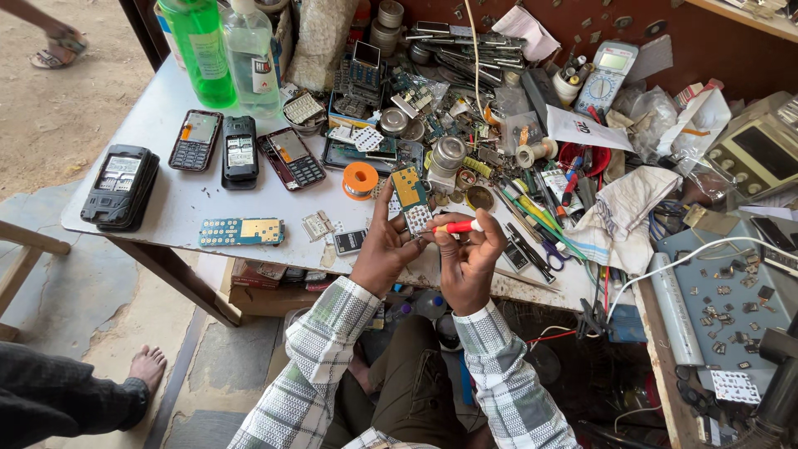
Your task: The person disassembles a mobile phone, removes the battery and circuit board, and uses a red-handled tool to scrape or clean the board. They then reassemble the phone and handle other phone parts on the cluttered workbench.
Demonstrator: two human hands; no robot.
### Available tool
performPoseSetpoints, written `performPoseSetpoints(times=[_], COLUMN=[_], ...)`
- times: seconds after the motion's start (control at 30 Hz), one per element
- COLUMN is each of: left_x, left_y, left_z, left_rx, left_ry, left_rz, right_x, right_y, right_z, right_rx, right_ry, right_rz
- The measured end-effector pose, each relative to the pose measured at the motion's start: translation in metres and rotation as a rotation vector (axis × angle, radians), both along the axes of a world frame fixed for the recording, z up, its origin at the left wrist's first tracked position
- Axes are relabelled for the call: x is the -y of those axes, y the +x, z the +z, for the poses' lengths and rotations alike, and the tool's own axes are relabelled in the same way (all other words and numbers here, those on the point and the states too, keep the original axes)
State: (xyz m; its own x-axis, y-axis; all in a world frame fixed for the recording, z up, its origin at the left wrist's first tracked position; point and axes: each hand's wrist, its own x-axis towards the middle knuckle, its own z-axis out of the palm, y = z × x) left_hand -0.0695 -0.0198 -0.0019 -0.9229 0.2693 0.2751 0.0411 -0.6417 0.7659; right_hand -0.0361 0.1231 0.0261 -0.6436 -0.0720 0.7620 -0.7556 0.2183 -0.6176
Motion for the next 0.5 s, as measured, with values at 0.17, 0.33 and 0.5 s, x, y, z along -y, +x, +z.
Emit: performPoseSetpoints(times=[0.17,0.33,0.5], left_x=[0.002,0.005,0.007], left_y=[0.000,0.004,0.006], left_z=[0.005,0.012,0.017], left_rx=[0.025,0.036,0.027], left_ry=[0.018,0.007,-0.063], left_rz=[-0.018,-0.023,-0.004], right_x=[0.002,0.000,0.001], right_y=[-0.002,-0.002,-0.002], right_z=[0.000,0.001,0.001], right_rx=[-0.015,-0.005,-0.028], right_ry=[0.040,0.061,0.053], right_rz=[0.009,0.005,0.008])
